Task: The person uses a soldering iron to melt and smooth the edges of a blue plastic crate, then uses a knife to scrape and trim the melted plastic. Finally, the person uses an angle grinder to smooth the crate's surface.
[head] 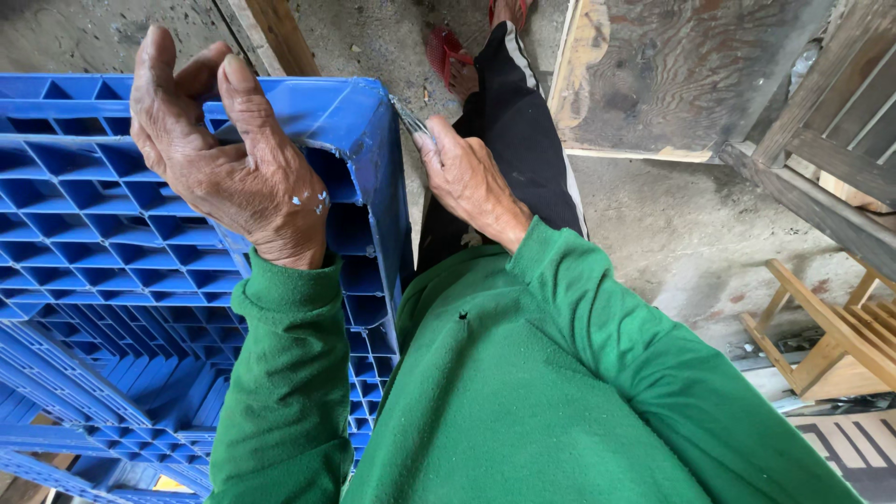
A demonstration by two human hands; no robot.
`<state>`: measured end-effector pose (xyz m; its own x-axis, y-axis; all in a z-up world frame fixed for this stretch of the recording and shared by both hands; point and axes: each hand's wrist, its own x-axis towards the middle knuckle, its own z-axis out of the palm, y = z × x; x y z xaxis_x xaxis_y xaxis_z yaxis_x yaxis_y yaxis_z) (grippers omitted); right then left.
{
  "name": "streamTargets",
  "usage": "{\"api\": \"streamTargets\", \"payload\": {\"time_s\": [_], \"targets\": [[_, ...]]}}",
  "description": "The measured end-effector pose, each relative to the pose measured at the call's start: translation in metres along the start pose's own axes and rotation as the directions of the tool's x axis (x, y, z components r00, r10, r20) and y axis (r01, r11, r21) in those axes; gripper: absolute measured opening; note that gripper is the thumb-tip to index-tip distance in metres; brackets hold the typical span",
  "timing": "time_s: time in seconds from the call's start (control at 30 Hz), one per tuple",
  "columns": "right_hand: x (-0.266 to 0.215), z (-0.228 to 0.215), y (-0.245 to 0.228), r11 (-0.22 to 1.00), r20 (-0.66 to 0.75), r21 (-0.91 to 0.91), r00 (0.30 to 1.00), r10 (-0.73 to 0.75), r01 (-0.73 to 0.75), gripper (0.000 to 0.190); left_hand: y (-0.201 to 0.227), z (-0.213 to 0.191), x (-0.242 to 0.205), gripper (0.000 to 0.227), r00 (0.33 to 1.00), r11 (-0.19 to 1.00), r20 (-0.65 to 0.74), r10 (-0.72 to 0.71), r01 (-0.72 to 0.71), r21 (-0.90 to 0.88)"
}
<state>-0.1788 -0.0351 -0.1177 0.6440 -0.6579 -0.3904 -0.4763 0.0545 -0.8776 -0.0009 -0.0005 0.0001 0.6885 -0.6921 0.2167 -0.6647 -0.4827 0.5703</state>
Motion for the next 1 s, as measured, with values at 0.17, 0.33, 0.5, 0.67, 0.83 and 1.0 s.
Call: {"api": "streamTargets", "payload": {"time_s": [0.17,0.33,0.5,0.67,0.83,1.0], "targets": [[0.008,-0.008,-0.008,0.992,0.033,-0.104,0.997,-0.065,0.068,0.019,0.001,0.000,-0.001,0.039,0.999,0.999,0.006,-0.042,0.042,-0.011],[0.003,-0.026,-0.027,0.983,0.059,-0.115,0.989,-0.138,0.145,0.019,0.001,0.003,-0.001,0.035,0.999,1.000,-0.040,-0.016,0.016,-0.002],[0.004,-0.036,-0.040,0.964,0.080,-0.114,0.969,-0.233,0.241,0.017,0.004,-0.002,0.000,0.034,0.998,0.998,-0.033,-0.049,0.048,-0.043],[0.019,-0.037,-0.023,0.953,0.033,-0.215,0.977,-0.209,0.212,0.017,0.002,0.003,0.002,0.035,0.998,0.999,-0.058,-0.024,0.023,-0.025],[0.022,-0.038,-0.019,0.937,0.064,-0.180,0.954,-0.294,0.300,0.015,0.005,0.004,0.001,0.035,0.997,0.992,-0.045,-0.068,0.062,-0.107],[0.019,-0.037,-0.030,0.962,0.161,-0.172,0.969,-0.186,0.213,0.018,0.003,0.003,0.000,0.034,0.998,0.999,-0.055,-0.041,0.039,-0.031]]}}
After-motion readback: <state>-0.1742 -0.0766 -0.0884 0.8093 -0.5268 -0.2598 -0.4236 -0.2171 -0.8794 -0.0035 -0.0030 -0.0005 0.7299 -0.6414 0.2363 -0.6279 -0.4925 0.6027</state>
